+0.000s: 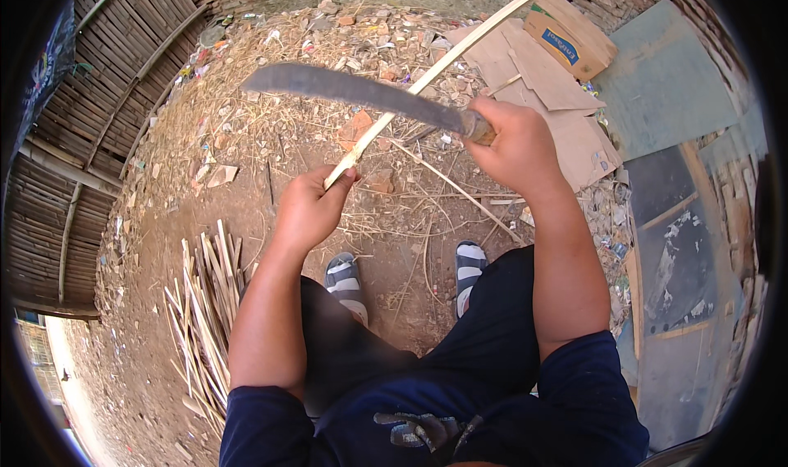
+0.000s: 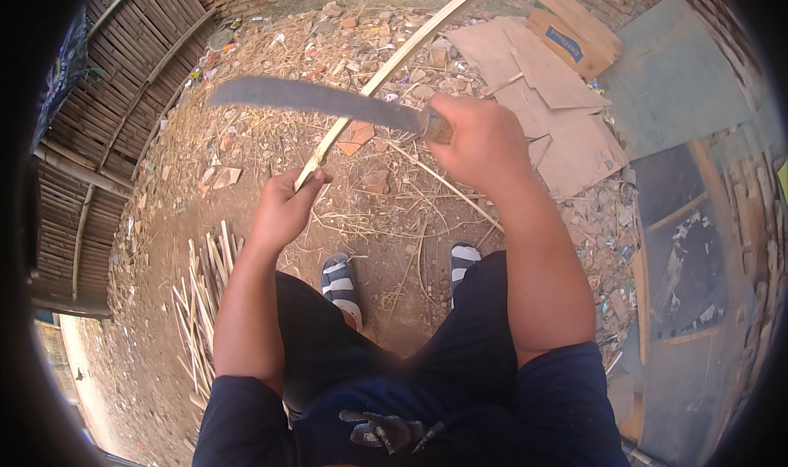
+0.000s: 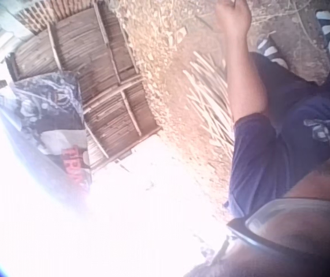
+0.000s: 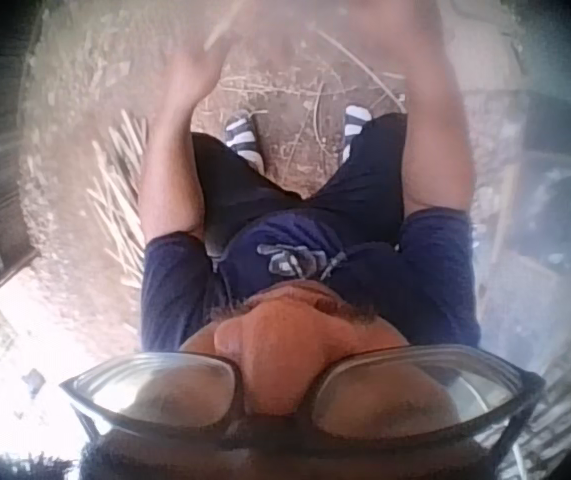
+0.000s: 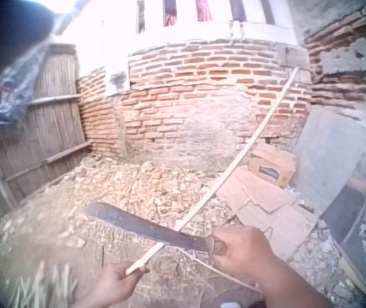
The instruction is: The person thins a strip of wood by repeatedly scraping it with a machete while holding the wood with the other hand.
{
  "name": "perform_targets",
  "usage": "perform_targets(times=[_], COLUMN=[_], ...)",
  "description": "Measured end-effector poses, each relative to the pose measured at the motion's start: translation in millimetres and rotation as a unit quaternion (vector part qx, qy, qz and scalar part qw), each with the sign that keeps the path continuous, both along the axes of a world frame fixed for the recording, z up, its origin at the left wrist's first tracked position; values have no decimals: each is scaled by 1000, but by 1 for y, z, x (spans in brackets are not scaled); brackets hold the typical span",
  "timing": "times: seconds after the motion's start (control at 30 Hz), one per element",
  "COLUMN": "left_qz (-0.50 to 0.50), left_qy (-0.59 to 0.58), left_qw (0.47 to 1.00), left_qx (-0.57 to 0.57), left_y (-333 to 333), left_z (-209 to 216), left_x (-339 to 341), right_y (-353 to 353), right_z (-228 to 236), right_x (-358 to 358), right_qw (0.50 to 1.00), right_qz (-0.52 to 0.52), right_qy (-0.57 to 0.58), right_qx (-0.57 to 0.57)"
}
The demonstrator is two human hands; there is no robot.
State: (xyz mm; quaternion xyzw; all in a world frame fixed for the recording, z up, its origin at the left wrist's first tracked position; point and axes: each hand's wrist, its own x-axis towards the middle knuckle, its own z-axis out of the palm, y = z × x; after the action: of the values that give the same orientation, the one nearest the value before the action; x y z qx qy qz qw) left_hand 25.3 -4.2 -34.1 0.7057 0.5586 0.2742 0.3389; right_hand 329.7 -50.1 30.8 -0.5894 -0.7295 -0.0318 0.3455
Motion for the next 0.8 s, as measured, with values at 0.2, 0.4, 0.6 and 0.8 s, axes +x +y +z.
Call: perform_targets(times=[0.2,0.4,0.6,0.8], left_qz=[-7,-21,-43,-42], left_qy=[-21,-43,-65,-63], left_qw=[997,997,997,997], left_qx=[69,67,29,20], left_y=[4,4,0,-1], left_z=[-13,-3,9,10], left_x=[-3,-3,-1,-3], right_y=[1,-1,-2,-3], right_z=[-13,-6,-7,-3], right_x=[-24,-22,-21,-23], right_qw=[993,990,991,992], right_qz=[87,83,89,87], right_qy=[-75,-103,-97,-91], right_qx=[-37,-57,-25,-31])
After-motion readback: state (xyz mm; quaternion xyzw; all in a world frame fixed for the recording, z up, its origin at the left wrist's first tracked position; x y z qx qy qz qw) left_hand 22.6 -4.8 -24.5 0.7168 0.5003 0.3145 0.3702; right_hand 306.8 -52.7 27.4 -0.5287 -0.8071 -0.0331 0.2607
